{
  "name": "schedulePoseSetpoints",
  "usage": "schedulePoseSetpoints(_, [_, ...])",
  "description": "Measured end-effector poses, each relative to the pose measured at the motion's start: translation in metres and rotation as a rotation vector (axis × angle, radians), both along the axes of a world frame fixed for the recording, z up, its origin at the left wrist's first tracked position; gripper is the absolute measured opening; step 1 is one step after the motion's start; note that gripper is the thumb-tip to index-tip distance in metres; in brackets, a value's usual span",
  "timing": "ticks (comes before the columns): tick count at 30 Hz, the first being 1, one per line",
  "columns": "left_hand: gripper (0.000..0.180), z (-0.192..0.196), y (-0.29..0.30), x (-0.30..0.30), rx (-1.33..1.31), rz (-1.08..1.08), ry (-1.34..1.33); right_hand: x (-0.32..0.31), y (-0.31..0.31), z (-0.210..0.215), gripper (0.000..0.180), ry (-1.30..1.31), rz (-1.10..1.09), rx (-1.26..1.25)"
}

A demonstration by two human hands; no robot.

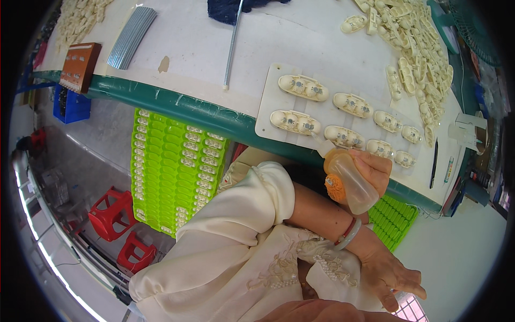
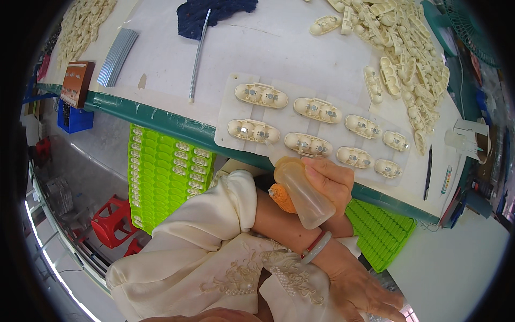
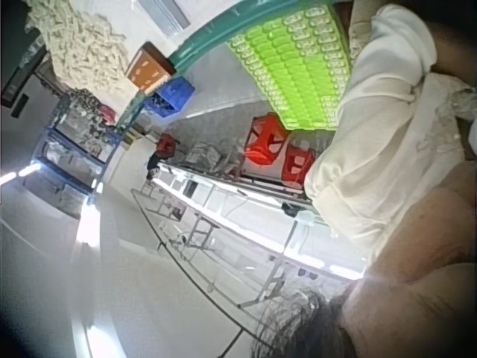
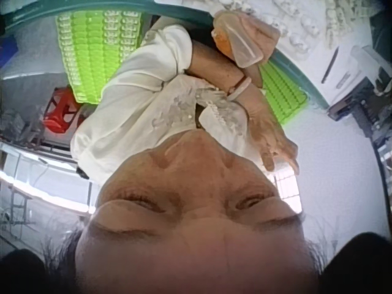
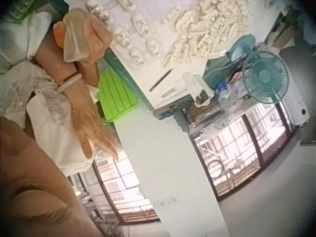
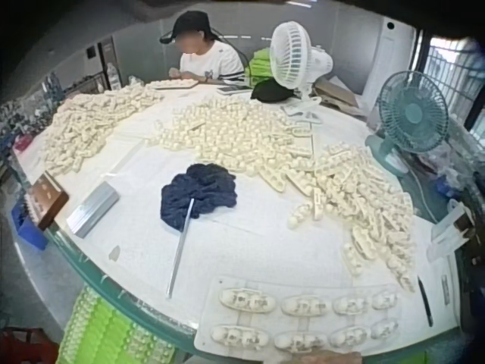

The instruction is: Using a scraper and adhesive to clean and assemble small plastic product components at a workbench.

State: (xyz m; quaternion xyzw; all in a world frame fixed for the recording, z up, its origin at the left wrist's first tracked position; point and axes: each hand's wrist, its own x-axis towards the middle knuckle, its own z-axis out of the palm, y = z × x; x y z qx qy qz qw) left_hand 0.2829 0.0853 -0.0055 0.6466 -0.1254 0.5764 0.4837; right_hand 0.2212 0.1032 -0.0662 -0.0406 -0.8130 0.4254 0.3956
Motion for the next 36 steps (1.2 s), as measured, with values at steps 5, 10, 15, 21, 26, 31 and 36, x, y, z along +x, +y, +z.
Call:
schedulePoseSetpoints(5, [0.082, 0.004, -0.001, 0.003, 0.009, 0.003, 0.039, 0.009, 0.002, -0.008, 0.032, 0.022, -0.034, -0.014])
schedulePoseSetpoints(10, [0.082, 0.005, -0.006, -0.013, -0.091, -0.118, 0.015, 0.007, -0.002, -0.005, 0.03, 0.053, -0.087, -0.092])
schedulePoseSetpoints(15, [0.084, 0.0, -0.001, 0.0, -0.052, -0.059, 0.024, 0.011, 0.003, -0.008, 0.03, -0.018, -0.069, 0.001])
schedulePoseSetpoints(21, [0.086, -0.001, -0.003, 0.005, -0.004, 0.008, 0.007, 0.002, -0.002, -0.005, 0.034, -0.003, -0.083, 0.063])
schedulePoseSetpoints(26, [0.087, 0.002, -0.007, -0.004, -0.047, -0.051, 0.037, 0.014, 0.007, -0.01, 0.038, 0.08, -0.053, 0.005])
schedulePoseSetpoints(31, [0.091, -0.002, -0.009, -0.014, -0.07, -0.084, 0.077, 0.04, 0.021, -0.016, 0.034, 0.04, -0.204, 0.164])
schedulePoseSetpoints(36, [0.093, -0.003, -0.007, 0.006, -0.051, -0.015, 0.011, 0.044, 0.023, -0.012, 0.031, -0.088, -0.18, 0.179])
